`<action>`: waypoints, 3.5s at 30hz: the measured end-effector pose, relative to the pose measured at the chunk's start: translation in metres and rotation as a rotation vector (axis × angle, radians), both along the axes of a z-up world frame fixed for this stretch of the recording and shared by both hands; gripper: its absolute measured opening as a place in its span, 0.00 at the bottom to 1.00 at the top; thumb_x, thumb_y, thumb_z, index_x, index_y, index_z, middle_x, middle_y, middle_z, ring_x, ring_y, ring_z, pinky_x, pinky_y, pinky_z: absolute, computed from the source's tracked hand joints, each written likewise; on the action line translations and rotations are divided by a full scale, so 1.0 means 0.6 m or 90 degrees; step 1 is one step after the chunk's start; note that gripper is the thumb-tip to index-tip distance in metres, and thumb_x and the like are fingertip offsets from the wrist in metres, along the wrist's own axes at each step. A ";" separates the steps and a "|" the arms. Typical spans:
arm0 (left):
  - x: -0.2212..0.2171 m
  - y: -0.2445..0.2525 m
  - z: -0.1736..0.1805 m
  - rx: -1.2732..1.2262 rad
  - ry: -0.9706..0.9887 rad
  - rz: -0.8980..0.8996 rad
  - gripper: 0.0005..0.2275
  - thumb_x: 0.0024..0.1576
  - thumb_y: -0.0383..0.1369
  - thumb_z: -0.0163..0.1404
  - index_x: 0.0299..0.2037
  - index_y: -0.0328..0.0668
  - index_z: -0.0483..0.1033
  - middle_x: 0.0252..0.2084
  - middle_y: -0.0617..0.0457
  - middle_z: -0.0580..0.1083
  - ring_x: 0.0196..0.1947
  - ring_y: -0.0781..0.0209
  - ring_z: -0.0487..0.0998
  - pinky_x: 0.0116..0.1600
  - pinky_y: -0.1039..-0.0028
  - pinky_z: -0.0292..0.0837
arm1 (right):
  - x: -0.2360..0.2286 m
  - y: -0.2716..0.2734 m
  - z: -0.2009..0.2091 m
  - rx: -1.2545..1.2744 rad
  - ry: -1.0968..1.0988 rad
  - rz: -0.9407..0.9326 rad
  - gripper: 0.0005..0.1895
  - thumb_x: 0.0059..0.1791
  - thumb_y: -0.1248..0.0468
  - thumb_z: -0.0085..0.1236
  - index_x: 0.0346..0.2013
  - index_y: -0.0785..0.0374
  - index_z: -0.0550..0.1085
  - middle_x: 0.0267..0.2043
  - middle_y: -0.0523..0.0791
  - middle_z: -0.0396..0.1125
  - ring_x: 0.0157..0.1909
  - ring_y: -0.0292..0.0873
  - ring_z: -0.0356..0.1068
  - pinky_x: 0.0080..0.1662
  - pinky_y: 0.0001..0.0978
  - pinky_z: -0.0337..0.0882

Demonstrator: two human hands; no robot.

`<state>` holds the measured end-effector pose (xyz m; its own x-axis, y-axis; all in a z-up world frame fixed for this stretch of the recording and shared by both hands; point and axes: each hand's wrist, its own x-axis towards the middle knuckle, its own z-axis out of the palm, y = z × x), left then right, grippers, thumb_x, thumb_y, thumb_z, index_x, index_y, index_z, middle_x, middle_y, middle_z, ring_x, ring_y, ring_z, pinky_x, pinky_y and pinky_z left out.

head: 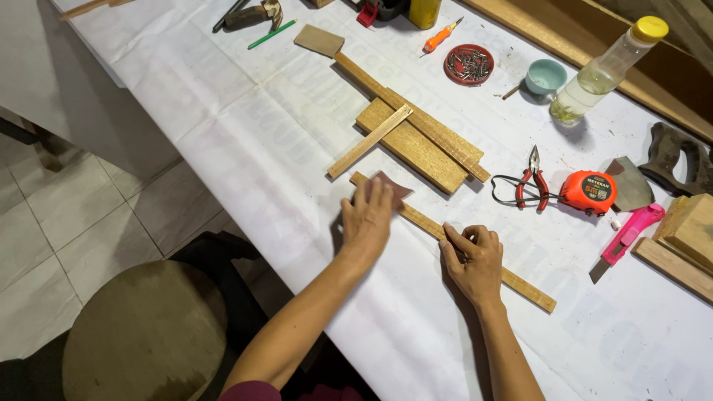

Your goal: Measure and sand wood pieces to construct a frame.

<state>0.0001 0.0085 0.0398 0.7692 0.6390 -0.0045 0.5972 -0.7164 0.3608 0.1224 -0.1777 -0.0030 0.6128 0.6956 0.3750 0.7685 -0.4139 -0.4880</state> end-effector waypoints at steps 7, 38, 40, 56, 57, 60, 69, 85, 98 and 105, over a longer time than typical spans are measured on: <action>0.027 -0.119 -0.065 0.128 -0.022 -0.173 0.31 0.52 0.17 0.51 0.69 0.34 0.60 0.74 0.39 0.57 0.73 0.37 0.54 0.57 0.56 0.64 | 0.020 -0.010 -0.048 -0.006 -0.055 0.000 0.08 0.44 0.57 0.62 0.35 0.54 0.80 0.43 0.41 0.66 0.46 0.41 0.61 0.53 0.36 0.63; -0.002 0.037 -0.078 0.180 0.052 -0.066 0.30 0.53 0.21 0.51 0.70 0.39 0.61 0.75 0.43 0.56 0.74 0.39 0.53 0.56 0.53 0.64 | -0.010 0.006 -0.001 -0.004 -0.027 -0.019 0.16 0.48 0.55 0.62 0.51 0.46 0.82 0.38 0.41 0.64 0.42 0.43 0.58 0.47 0.37 0.58; -0.006 0.046 -0.066 0.177 0.076 -0.051 0.31 0.54 0.20 0.51 0.70 0.41 0.61 0.75 0.45 0.55 0.74 0.39 0.52 0.56 0.54 0.64 | -0.010 0.007 0.002 -0.001 -0.027 -0.021 0.16 0.48 0.55 0.62 0.51 0.46 0.82 0.37 0.41 0.64 0.42 0.43 0.57 0.46 0.37 0.58; 0.018 -0.039 0.016 -0.761 -0.284 -0.121 0.17 0.63 0.32 0.43 0.61 0.38 0.67 0.52 0.44 0.76 0.51 0.59 0.77 0.55 0.70 0.74 | -0.147 0.058 0.053 0.062 -0.039 -0.068 0.52 0.34 0.73 0.57 0.73 0.61 0.53 0.77 0.52 0.46 0.78 0.58 0.44 0.71 0.54 0.52; 0.020 -0.025 0.019 -0.773 -0.224 -0.158 0.17 0.64 0.33 0.41 0.63 0.39 0.67 0.54 0.44 0.75 0.53 0.58 0.76 0.57 0.68 0.73 | -0.150 0.069 0.036 0.031 -0.045 -0.108 0.50 0.37 0.78 0.53 0.74 0.61 0.54 0.78 0.51 0.47 0.80 0.56 0.43 0.73 0.53 0.52; 0.025 0.029 0.014 -0.429 -0.153 -0.351 0.20 0.62 0.29 0.42 0.65 0.33 0.67 0.54 0.36 0.73 0.55 0.43 0.73 0.61 0.60 0.67 | -0.154 0.087 0.022 0.021 -0.066 -0.155 0.46 0.41 0.81 0.47 0.75 0.62 0.54 0.79 0.50 0.48 0.81 0.55 0.45 0.75 0.52 0.51; 0.022 0.129 -0.070 0.053 -0.303 -0.632 0.20 0.50 0.17 0.51 0.55 0.25 0.75 0.53 0.38 0.74 0.55 0.42 0.74 0.59 0.58 0.70 | -0.189 0.160 0.022 -0.135 0.009 -0.282 0.41 0.42 0.75 0.49 0.71 0.60 0.59 0.75 0.49 0.52 0.77 0.51 0.48 0.72 0.51 0.47; 0.069 0.123 -0.057 0.047 -0.197 -0.706 0.08 0.56 0.20 0.54 0.45 0.26 0.77 0.43 0.43 0.75 0.43 0.52 0.73 0.45 0.64 0.70 | -0.178 0.130 0.016 -0.138 -0.030 -0.540 0.39 0.43 0.75 0.55 0.69 0.51 0.63 0.75 0.45 0.55 0.77 0.53 0.49 0.70 0.69 0.40; 0.081 0.120 -0.094 0.027 -0.234 -0.743 0.18 0.49 0.13 0.52 0.51 0.25 0.78 0.40 0.45 0.75 0.42 0.52 0.73 0.42 0.67 0.71 | -0.128 0.022 -0.030 -0.158 0.009 -0.548 0.37 0.44 0.74 0.57 0.68 0.51 0.67 0.73 0.43 0.58 0.76 0.49 0.52 0.73 0.59 0.45; 0.094 0.117 -0.116 0.041 -0.241 -0.750 0.14 0.56 0.12 0.49 0.51 0.27 0.79 0.41 0.43 0.76 0.41 0.56 0.74 0.39 0.71 0.72 | -0.127 0.029 -0.011 -0.116 -0.031 -0.597 0.35 0.48 0.75 0.54 0.69 0.52 0.66 0.74 0.45 0.57 0.77 0.52 0.50 0.73 0.62 0.44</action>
